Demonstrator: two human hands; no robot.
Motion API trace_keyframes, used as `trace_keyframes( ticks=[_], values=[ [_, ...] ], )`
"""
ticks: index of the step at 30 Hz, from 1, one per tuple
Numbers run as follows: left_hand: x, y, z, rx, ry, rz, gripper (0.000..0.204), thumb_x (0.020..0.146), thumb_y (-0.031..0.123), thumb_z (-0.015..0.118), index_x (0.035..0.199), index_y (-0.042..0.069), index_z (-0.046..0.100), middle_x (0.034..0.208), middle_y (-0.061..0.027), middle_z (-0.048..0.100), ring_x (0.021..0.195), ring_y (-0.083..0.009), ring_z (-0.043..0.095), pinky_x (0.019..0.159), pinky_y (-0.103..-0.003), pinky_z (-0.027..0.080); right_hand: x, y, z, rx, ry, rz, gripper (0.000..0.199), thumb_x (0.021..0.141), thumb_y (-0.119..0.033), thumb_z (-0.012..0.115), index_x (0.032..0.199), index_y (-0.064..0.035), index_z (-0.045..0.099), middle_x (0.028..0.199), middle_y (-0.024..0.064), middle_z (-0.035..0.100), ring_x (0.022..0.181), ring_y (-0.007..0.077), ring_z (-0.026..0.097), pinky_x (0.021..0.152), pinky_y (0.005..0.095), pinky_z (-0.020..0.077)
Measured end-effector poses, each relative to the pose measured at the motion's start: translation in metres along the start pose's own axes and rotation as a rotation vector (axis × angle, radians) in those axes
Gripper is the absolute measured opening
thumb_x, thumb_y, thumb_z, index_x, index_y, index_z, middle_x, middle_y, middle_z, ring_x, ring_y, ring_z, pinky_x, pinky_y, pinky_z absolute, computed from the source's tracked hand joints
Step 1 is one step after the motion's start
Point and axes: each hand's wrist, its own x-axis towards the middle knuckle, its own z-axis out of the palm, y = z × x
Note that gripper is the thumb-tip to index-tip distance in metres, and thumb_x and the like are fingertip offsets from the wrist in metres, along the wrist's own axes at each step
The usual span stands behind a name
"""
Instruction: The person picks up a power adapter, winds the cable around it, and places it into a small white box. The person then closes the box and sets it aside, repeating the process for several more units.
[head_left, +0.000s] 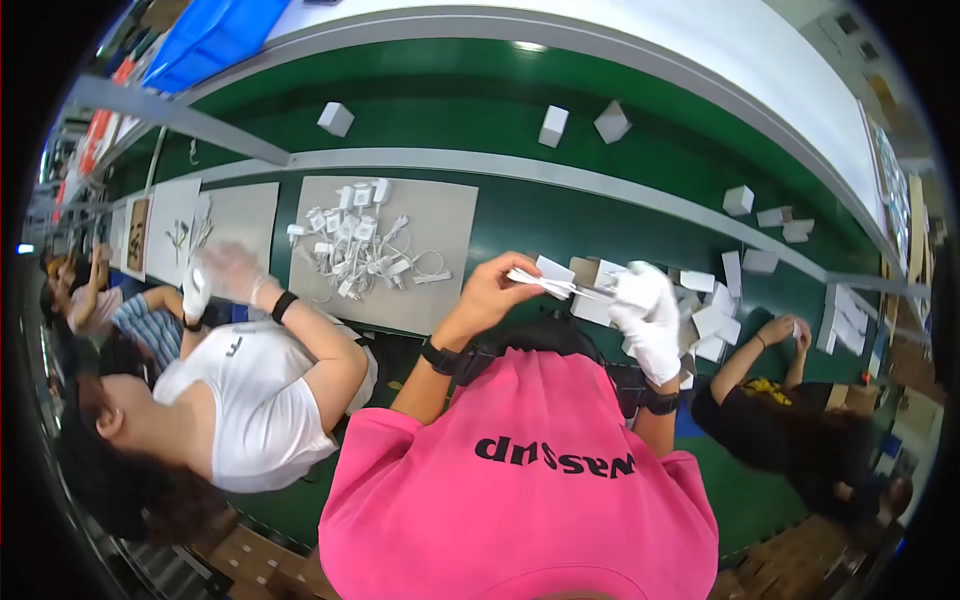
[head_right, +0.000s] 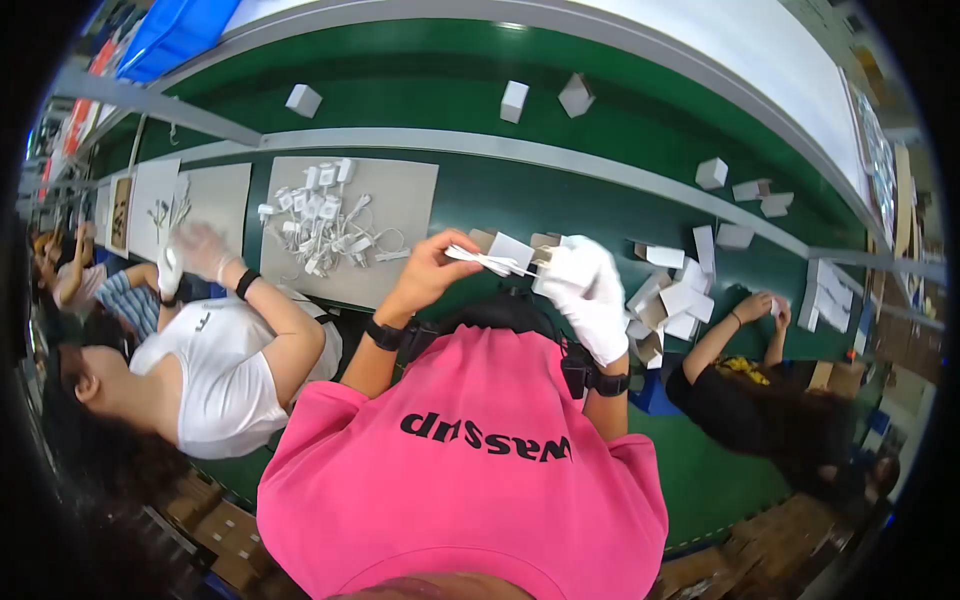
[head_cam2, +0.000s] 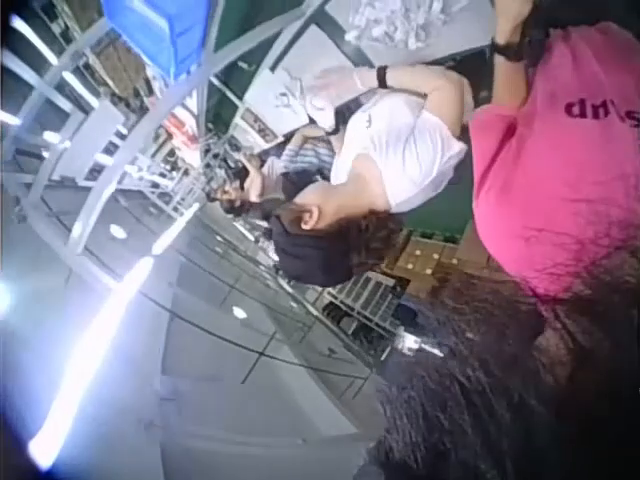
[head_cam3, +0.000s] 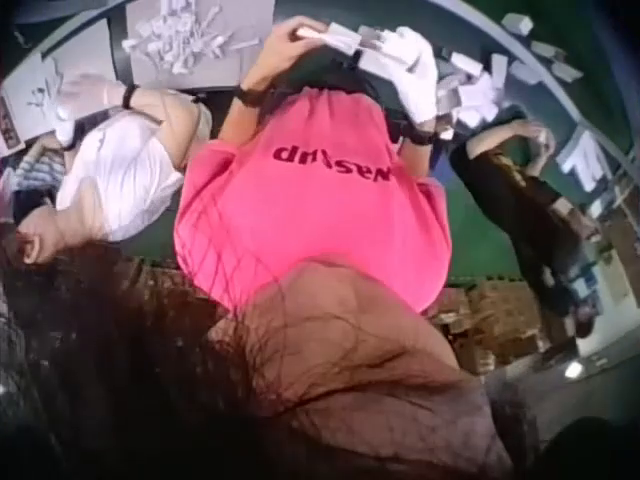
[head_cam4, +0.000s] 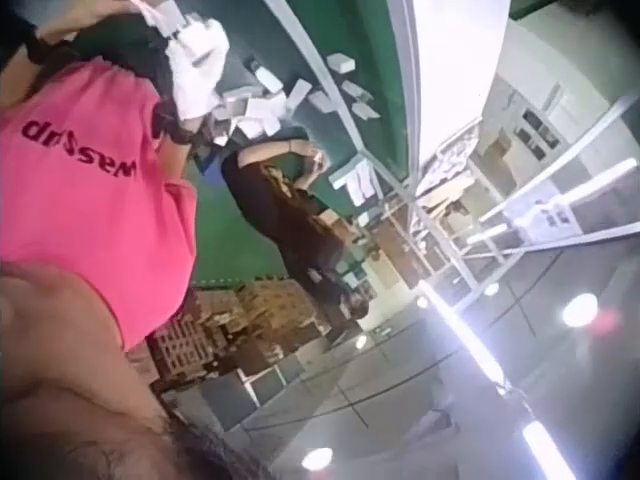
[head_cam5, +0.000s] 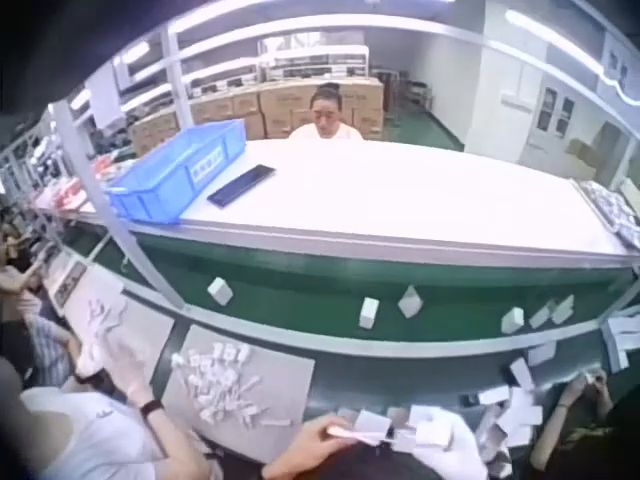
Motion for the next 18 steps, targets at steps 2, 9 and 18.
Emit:
trace_keyframes(
  ticks=[2, 9, 18],
  values=[
    [0.01, 0.016, 0.002, -0.029, 0.026, 0.045, 0.024, 0.087, 0.002, 0.062, 0.111, 0.0, 0.058, 0.103, -0.0071, 0.062, 0.091, -0.0136, 0.061, 0.081, -0.027, 0.051, 0.0, 0.002, 0.009, -0.009, -0.239, 0.158, 0.056, 0.078, 0.002, 0.07, 0.128, -0.0031, 0.044, 0.115, 0.0089, 0.059, 0.104, 0.0182, 0.059, 0.09, 0.0302, 0.0481],
    [0.008, 0.02, 0.015, 0.018, 0.179, 0.082, 0.017, 0.09, 0.004, 0.057, 0.105, -0.002, 0.059, 0.088, -0.0062, 0.063, 0.079, -0.0129, 0.063, 0.072, -0.026, 0.052, -0.001, 0.009, 0.059, -0.458, -0.115, -0.193, 0.052, 0.075, 0.002, 0.071, 0.123, -0.0007, 0.053, 0.111, 0.0124, 0.063, 0.101, 0.0197, 0.061, 0.091, 0.0298, 0.0466],
    [0.015, 0.03, 0.029, 0.082, 0.192, 0.034, 0.016, 0.092, 0.013, 0.054, 0.103, 0.002, 0.056, 0.081, -0.0085, 0.063, 0.056, -0.0134, 0.06, 0.055, -0.028, 0.049, 0.0, 0.018, 0.044, -0.582, -0.081, -0.463, 0.057, 0.073, -0.001, 0.075, 0.125, -0.0033, 0.052, 0.118, 0.015, 0.06, 0.105, 0.027, 0.06, 0.09, 0.0344, 0.0478]
  ],
)
